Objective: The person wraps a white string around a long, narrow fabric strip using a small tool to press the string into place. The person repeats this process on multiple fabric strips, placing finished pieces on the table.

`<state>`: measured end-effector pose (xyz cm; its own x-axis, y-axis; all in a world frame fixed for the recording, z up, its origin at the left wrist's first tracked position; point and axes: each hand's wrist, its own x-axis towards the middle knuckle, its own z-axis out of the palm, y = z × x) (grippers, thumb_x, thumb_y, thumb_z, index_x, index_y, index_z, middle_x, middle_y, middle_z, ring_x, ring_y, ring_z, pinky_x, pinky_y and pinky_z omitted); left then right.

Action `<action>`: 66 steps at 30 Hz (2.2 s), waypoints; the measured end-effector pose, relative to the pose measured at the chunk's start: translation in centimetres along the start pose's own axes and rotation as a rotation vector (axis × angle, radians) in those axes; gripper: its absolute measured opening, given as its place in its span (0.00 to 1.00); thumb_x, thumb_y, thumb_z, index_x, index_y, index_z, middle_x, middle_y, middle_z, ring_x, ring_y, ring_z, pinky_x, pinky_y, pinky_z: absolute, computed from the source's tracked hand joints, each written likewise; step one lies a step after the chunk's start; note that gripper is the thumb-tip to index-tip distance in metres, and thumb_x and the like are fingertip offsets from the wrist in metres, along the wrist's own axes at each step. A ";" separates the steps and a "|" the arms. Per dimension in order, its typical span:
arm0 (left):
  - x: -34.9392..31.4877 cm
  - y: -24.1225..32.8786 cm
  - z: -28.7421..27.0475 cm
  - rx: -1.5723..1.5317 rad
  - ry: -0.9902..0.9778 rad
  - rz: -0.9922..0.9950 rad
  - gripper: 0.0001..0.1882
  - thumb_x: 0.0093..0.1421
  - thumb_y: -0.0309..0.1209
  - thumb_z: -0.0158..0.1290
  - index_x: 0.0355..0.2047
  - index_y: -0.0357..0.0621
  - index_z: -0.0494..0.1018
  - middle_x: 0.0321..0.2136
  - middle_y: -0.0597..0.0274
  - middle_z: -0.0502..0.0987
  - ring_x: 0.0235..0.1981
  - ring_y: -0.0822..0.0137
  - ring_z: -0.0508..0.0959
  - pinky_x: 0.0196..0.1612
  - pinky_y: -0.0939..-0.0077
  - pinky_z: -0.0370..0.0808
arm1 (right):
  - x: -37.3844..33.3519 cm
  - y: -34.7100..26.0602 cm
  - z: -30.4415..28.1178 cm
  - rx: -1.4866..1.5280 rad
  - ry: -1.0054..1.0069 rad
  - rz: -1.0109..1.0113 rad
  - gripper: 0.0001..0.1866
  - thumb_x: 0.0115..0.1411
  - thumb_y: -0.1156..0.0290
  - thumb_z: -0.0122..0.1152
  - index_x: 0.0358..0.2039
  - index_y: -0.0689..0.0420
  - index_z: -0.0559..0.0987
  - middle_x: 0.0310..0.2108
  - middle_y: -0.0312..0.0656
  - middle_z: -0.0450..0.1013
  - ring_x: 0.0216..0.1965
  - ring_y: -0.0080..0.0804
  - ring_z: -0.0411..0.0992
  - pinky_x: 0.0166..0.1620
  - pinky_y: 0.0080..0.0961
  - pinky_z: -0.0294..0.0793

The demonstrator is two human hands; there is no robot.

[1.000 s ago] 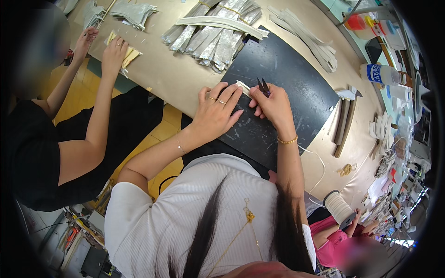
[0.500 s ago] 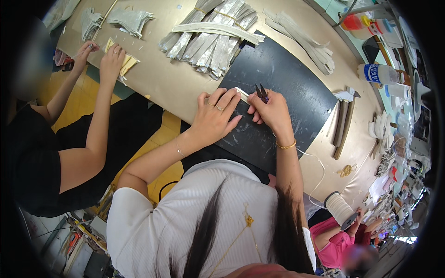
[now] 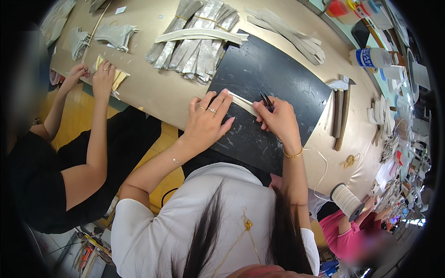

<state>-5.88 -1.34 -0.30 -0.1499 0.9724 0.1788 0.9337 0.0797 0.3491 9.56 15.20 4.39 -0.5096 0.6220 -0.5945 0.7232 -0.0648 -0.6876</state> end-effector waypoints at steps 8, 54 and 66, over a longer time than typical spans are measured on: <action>0.3 0.6 0.1 0.085 -0.005 -0.007 0.35 0.57 0.41 0.64 0.63 0.43 0.69 0.61 0.60 0.70 0.59 0.57 0.67 0.57 0.55 0.59 | -0.8 1.0 1.3 -0.042 0.112 -0.058 0.17 0.65 0.61 0.62 0.30 0.65 0.81 0.18 0.43 0.77 0.17 0.29 0.77 0.26 0.26 0.74; 1.0 3.4 1.6 0.113 -0.042 0.134 0.33 0.55 0.43 0.65 0.60 0.47 0.72 0.58 0.61 0.71 0.63 0.61 0.66 0.59 0.50 0.61 | -3.3 3.2 -2.4 -0.079 0.117 0.032 0.16 0.62 0.61 0.66 0.32 0.65 0.84 0.16 0.43 0.76 0.15 0.29 0.75 0.26 0.27 0.73; 0.6 3.7 1.5 0.168 -0.114 0.142 0.35 0.58 0.51 0.62 0.65 0.61 0.70 0.62 0.56 0.67 0.66 0.57 0.62 0.59 0.45 0.56 | -3.8 4.5 -1.7 -0.053 0.182 0.036 0.16 0.62 0.61 0.65 0.30 0.64 0.83 0.18 0.47 0.75 0.18 0.38 0.76 0.30 0.32 0.74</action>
<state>-2.02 -0.16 -0.30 0.0152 0.9942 0.1066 0.9851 -0.0331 0.1687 15.52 13.90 4.26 -0.3937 0.7509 -0.5303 0.7658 -0.0512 -0.6411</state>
